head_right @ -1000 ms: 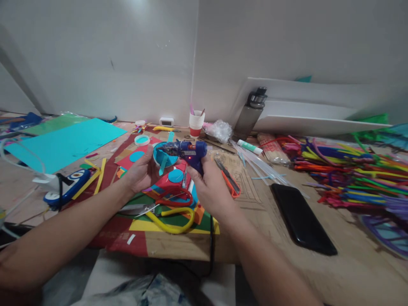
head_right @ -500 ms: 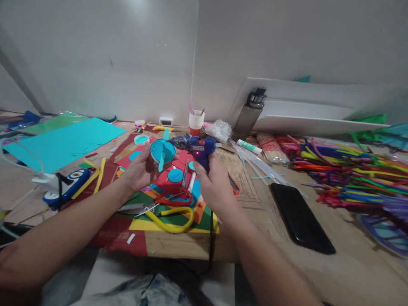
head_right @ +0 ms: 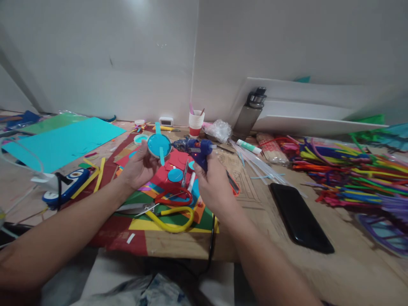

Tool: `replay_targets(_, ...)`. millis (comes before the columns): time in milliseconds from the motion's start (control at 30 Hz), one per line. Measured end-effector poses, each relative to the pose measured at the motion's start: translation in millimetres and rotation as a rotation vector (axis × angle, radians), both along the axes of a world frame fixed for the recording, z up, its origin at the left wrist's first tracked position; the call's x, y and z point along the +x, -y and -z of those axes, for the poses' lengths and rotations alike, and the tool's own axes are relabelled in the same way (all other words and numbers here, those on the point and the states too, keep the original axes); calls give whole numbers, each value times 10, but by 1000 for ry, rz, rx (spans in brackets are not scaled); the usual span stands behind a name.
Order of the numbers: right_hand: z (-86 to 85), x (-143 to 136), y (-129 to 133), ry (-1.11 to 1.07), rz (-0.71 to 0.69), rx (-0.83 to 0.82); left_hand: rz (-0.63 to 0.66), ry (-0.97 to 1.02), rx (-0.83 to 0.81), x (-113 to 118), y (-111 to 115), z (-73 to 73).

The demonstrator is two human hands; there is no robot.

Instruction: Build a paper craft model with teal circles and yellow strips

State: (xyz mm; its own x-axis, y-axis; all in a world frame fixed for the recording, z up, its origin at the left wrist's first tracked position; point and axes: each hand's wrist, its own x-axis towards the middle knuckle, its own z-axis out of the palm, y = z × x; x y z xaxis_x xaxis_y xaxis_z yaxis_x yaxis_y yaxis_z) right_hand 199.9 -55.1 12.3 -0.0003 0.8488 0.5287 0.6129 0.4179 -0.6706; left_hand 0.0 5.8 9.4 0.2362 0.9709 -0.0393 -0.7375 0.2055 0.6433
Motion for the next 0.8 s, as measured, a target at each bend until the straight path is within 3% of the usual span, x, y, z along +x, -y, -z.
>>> replay_targets(400, -32, -23, 32, -38, -29, -25, -151, -2, 57, -30, -88, 52)
replay_targets(500, 14, 42, -32, -268, -39, -141, -149, 29, 3, -29, -113, 66)
replay_targets(667, 23, 170, -128, -747, -233, -490, 6, -3, -118, -3, -72, 93)
replay_targets(800, -51, 307, -171, -892, -206, -533, 113, -41, -97, 2, -32, 88)
